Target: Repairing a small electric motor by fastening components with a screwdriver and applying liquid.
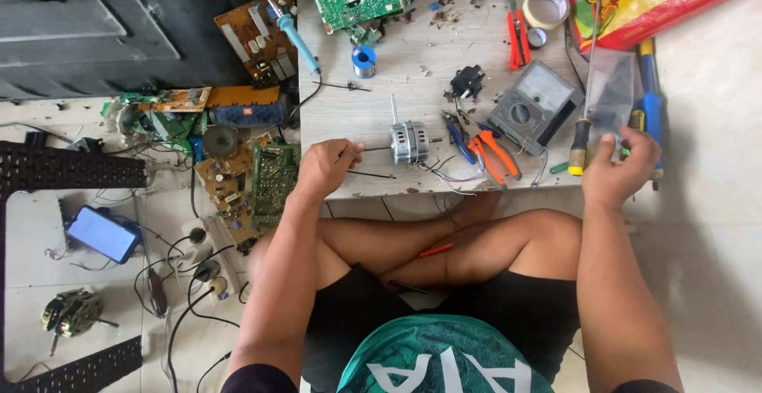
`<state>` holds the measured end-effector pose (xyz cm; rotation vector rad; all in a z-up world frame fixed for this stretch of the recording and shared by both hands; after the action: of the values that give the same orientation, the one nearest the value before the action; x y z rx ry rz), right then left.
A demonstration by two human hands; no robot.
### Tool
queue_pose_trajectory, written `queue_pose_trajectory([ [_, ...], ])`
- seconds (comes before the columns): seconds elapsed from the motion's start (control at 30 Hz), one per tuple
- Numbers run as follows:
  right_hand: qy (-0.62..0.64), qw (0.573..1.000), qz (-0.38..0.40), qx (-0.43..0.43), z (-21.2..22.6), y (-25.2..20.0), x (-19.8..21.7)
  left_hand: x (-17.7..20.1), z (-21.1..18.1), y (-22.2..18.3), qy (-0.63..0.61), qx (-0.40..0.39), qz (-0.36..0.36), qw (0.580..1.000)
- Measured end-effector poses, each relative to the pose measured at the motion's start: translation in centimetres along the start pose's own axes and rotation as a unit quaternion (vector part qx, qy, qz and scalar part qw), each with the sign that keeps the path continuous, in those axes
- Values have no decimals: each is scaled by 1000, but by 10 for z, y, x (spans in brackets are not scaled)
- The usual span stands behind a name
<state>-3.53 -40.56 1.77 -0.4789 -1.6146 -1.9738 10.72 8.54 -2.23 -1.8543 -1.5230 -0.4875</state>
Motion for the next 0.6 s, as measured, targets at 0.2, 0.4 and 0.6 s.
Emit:
queue_pose_trajectory([
  [0.2,27,999,-13,37,7,-2,9,6,-10,-11,-15,-56,-56,997],
  [0.4,17,1000,-15,5,2,-3,11,-5,2,-8,-101,-7,15,995],
  [0.6,20,1000,-23,7,-16,-13,16,-6,6,-4,-146,-12,-19,989],
])
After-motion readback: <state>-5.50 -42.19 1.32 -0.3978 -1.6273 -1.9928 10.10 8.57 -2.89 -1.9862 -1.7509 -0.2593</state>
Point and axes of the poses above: each hand's wrist, its own y-axis towards the middle knuckle, its own x-axis out of the back of the hand, z = x × y, the point moved 10 cm from there along y, towards the middle knuckle, and after that the axes turned 15 degrees about x, right-handed, at the moved point
